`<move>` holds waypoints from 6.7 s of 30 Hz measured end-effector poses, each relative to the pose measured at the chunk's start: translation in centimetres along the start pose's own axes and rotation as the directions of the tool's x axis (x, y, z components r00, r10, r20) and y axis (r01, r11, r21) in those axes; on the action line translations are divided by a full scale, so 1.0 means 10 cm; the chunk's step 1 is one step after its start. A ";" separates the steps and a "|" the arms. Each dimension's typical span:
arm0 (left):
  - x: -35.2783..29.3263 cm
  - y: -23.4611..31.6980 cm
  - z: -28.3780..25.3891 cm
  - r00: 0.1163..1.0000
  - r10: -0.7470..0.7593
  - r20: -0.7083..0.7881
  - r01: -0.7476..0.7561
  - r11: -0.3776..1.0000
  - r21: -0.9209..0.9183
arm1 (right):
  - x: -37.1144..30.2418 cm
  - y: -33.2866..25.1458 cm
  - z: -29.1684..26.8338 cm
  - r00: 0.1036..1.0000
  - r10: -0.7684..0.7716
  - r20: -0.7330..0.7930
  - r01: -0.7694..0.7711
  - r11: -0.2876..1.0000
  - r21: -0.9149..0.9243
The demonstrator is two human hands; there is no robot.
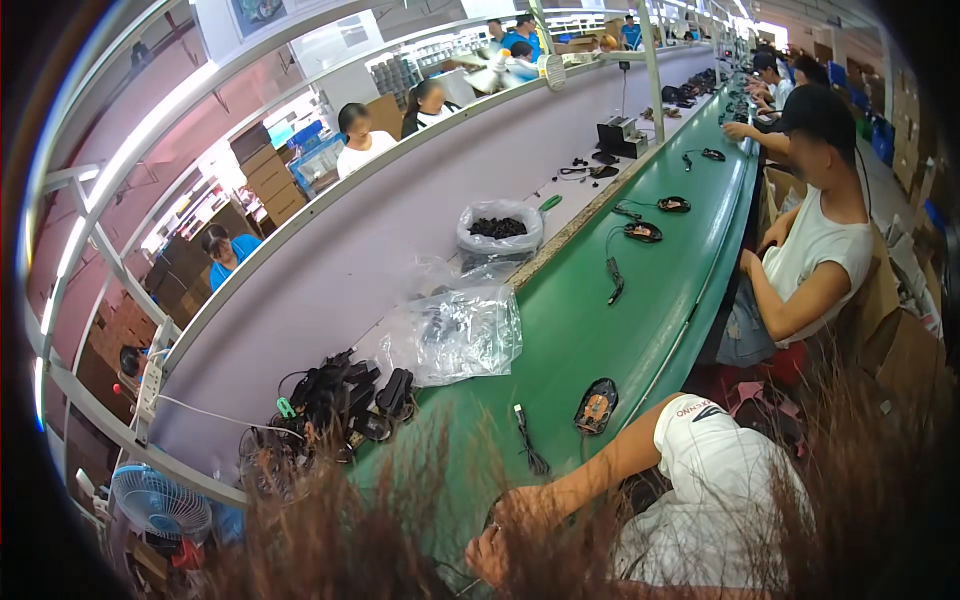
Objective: The person assembles computer mice along a conveyor belt by placing circuit boards with attached cables into mouse bottom shells by hand.
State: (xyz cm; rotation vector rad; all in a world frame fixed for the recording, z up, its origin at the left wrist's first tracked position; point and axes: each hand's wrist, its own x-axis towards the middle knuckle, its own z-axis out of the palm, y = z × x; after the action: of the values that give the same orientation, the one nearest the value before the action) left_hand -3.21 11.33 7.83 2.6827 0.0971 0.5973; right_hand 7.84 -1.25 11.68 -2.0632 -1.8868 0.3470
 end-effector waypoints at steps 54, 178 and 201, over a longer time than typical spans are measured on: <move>-0.61 -0.75 -0.80 0.835 -0.494 -0.243 0.512 0.859 0.014 | -0.49 4.00 -1.21 0.231 0.504 -0.832 -0.676 0.698 0.235; -1.10 -1.86 -1.04 0.641 -0.571 -0.513 0.475 0.820 -0.319 | 2.93 -0.21 0.29 0.848 0.056 -0.527 0.155 0.925 0.348; -0.17 -1.86 -1.68 0.466 -0.733 -0.495 -0.385 0.336 -0.860 | 3.03 -0.83 -0.44 0.631 -0.513 -0.582 0.633 0.774 0.005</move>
State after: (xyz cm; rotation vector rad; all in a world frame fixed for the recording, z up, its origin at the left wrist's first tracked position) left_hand -11.52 34.26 13.99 0.8990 0.2894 1.3696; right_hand 4.85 29.19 20.14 -1.1257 -1.8911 -0.1995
